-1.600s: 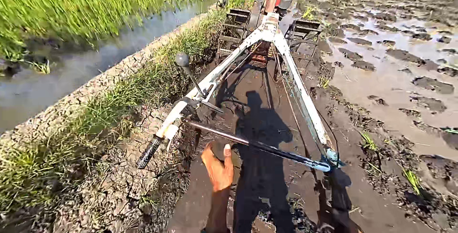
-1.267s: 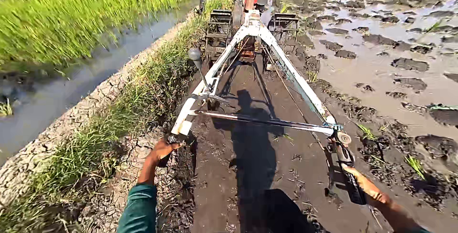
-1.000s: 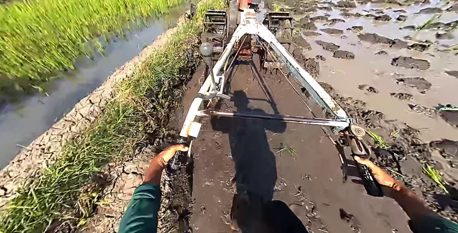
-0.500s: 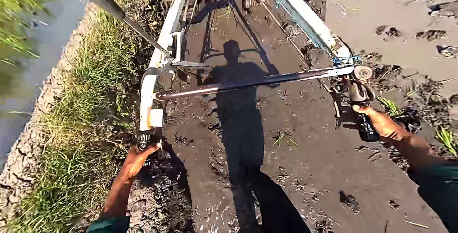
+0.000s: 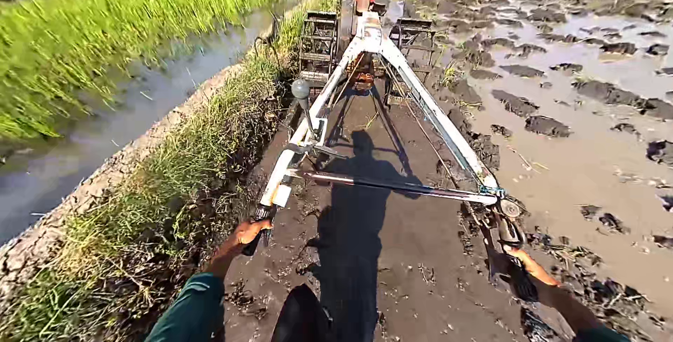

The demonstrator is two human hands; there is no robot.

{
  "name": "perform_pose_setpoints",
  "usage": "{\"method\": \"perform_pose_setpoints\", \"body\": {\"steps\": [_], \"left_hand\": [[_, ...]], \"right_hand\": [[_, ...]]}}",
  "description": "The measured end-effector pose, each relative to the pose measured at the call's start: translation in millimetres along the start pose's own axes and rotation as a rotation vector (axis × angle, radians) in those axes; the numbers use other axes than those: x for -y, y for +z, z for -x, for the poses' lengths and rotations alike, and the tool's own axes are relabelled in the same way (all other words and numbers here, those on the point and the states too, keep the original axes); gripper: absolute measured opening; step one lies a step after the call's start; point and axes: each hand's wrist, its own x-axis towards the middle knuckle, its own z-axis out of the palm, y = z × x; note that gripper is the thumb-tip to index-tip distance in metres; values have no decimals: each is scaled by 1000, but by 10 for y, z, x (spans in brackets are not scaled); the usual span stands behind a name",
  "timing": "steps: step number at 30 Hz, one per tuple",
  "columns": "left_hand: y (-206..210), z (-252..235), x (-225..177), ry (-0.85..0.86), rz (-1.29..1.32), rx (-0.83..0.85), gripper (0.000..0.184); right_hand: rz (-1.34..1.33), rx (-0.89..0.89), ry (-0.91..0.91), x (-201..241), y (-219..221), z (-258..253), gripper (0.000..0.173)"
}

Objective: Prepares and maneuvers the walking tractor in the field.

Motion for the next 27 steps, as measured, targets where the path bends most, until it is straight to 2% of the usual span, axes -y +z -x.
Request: {"method": "perform_pose_setpoints", "body": {"steps": [4,10,12,15,16,18,20,21,22,23,25,27], "left_hand": [[106,-633,-516,24,40,-9,23],[198,-1519,-1341,-3,30,-53,33],[-44,-1833,-1620,36,34,-108,29],[-712,-2527,-1798,39,-36,-160,29],[-985,-2750,-1816,42,-79,-197,36],[-1512,-3233,-1836,175,-158,-341,61],[-1963,-3714,-1870,272,-266,-446,81],[-2112,-3870,-1948,231,-305,-432,86],[-2187,-4007,-2071,178,-332,-384,88],[-2189,-4143,-2240,138,-350,-331,81],[-2047,-4371,-2601,142,-329,-271,64],[-1845,-4505,-2835,118,-270,-209,62]], "right_hand": [[24,-109,-77,497,83,-684,49],[205,-340,-117,1409,241,-1489,52],[243,-356,-98,1803,527,-1556,52],[191,-272,-57,2319,1313,-1391,41],[121,-202,-55,2406,1572,-1405,37],[-14,-31,-76,2518,2055,-1512,35],[-70,131,-82,2576,2472,-1713,50],[-71,174,-64,2578,2643,-1789,60],[-80,183,-57,2590,2767,-1895,62],[-100,169,-62,2642,2797,-2052,62],[-76,106,-99,2988,2638,-2375,52],[16,40,-91,3408,2426,-2580,42]]}}
